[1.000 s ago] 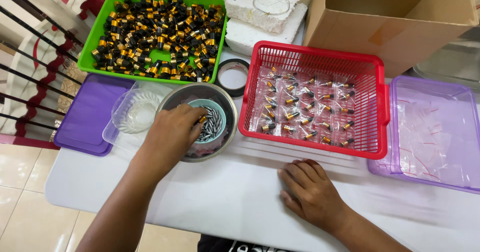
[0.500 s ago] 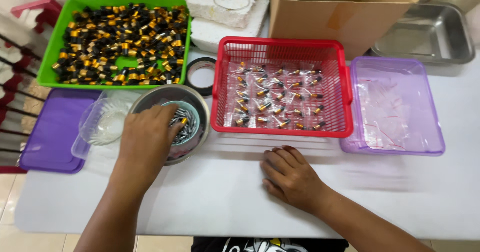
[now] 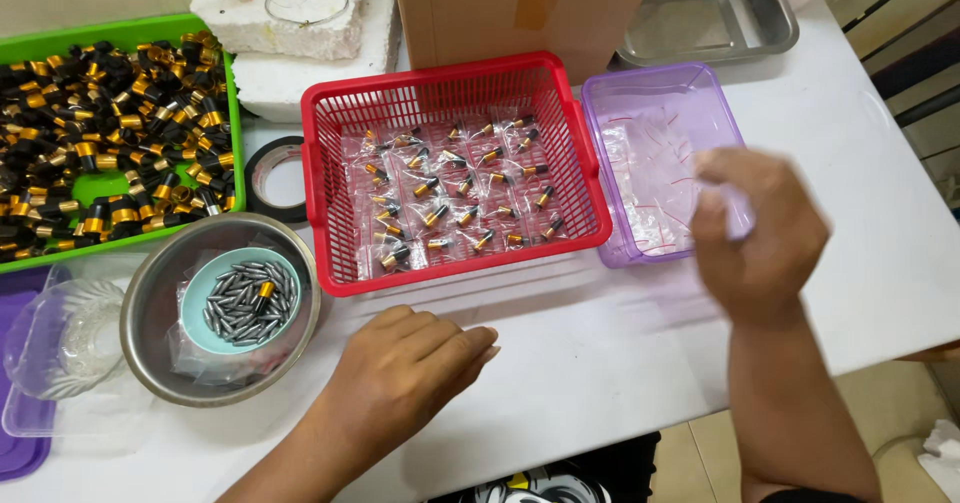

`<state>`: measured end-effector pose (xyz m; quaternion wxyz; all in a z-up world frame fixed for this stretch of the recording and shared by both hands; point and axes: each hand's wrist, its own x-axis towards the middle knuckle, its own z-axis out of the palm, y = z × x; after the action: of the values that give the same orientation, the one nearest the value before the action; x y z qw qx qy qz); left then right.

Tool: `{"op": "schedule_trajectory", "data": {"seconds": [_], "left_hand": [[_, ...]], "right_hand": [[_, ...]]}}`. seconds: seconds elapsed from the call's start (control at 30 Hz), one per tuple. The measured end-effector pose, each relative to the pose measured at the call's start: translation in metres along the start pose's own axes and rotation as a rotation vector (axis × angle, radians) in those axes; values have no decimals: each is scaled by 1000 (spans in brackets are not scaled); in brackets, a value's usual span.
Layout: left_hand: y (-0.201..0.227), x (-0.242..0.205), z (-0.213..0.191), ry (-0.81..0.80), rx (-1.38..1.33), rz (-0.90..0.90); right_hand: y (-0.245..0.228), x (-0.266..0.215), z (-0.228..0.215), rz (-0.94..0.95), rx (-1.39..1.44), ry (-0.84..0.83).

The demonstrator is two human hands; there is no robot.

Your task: The person picks up small black and gold cylindrical components and small metal pins, places one of each into a small plastic bag, and seals the bag.

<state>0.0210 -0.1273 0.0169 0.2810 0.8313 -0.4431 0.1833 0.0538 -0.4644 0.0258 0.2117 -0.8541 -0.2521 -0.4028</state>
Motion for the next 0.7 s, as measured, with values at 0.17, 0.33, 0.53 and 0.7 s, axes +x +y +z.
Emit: {"op": "schedule_trajectory", "data": {"seconds": [0.17,0.33,0.53,0.7], "left_hand": [[-8,-4,4,84,-73,16],[-14,-7,5,84,-99,-31],[-23,-14,12,57,-124,-45],[-28,-17,14,48,-146,-51]], "right_hand": [[90,30,2,383,-128,-296],[126,42,57,533,-549,-1020],[136,32,89,393,-766,-1207],[149,16,91,293,-847,-1179]]}}
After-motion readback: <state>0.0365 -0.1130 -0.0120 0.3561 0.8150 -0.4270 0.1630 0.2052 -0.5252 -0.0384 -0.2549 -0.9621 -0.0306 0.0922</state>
